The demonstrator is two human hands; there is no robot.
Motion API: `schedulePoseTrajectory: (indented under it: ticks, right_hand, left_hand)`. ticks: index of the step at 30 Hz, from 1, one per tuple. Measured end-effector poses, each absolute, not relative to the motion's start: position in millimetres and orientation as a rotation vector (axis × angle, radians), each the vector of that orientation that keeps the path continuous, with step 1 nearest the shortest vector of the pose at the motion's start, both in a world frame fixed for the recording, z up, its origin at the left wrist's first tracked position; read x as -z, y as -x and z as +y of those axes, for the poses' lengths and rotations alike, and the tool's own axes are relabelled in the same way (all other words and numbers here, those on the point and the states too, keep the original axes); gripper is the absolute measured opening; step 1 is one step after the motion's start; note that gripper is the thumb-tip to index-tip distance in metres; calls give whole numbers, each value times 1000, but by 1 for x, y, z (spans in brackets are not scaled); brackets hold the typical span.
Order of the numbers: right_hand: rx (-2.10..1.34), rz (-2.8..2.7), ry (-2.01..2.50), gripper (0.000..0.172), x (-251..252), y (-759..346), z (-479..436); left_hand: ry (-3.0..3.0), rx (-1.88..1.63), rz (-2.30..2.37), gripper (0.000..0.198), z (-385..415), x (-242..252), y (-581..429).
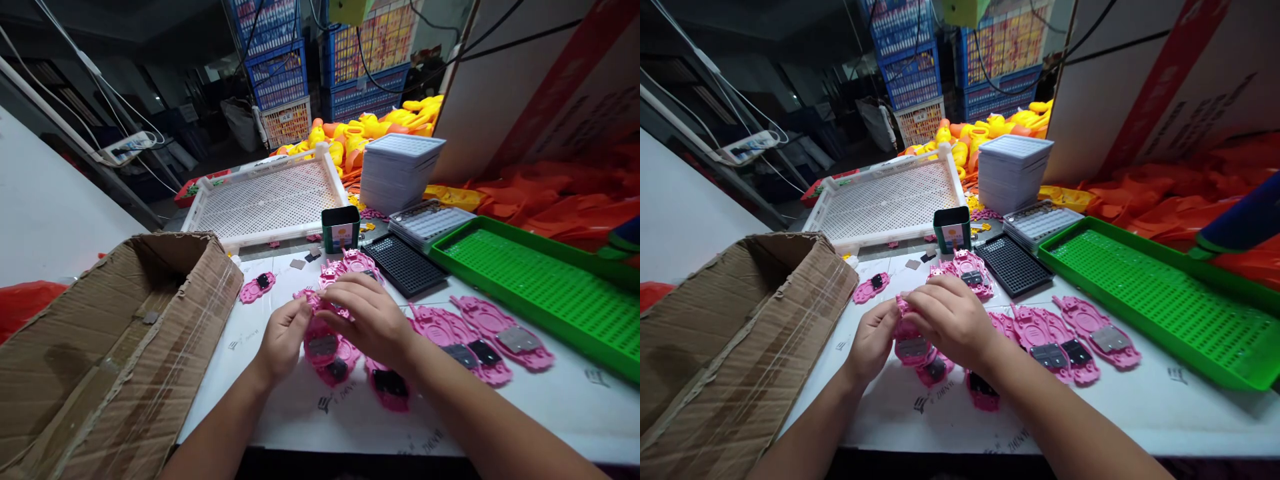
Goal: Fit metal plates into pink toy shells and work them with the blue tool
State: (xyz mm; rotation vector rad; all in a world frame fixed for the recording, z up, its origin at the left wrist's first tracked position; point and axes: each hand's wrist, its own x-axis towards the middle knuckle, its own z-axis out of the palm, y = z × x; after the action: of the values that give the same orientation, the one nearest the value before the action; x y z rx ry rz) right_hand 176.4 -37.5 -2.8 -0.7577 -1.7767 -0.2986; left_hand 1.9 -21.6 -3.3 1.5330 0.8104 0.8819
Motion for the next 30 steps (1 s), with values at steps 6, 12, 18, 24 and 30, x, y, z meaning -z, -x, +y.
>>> schedulePoseTrajectory:
  ticks: [6,12,18,24,30]
  right_hand:
    - [355,-1711,771,27,6,-169,-43]
    - [376,-1741,860,9,5,-168,-44]
    - [413,-1778,956,4,2,-161,-50]
    - [70,-1788,776,16,-1,-159,-51]
    - [-75,-1704,674,15,-5,-158,-53]
  left_hand:
    - [-1397,-963,802,44,-21,7,-1]
    - [-1250,-978,746,38,-21,7,-1]
    - [-1193,-970,733,37,-26,4,-5]
    - [-1170,-1102,832,41,-18,-6,1]
    - [-1111,-1063,716,42,-19,-15,9]
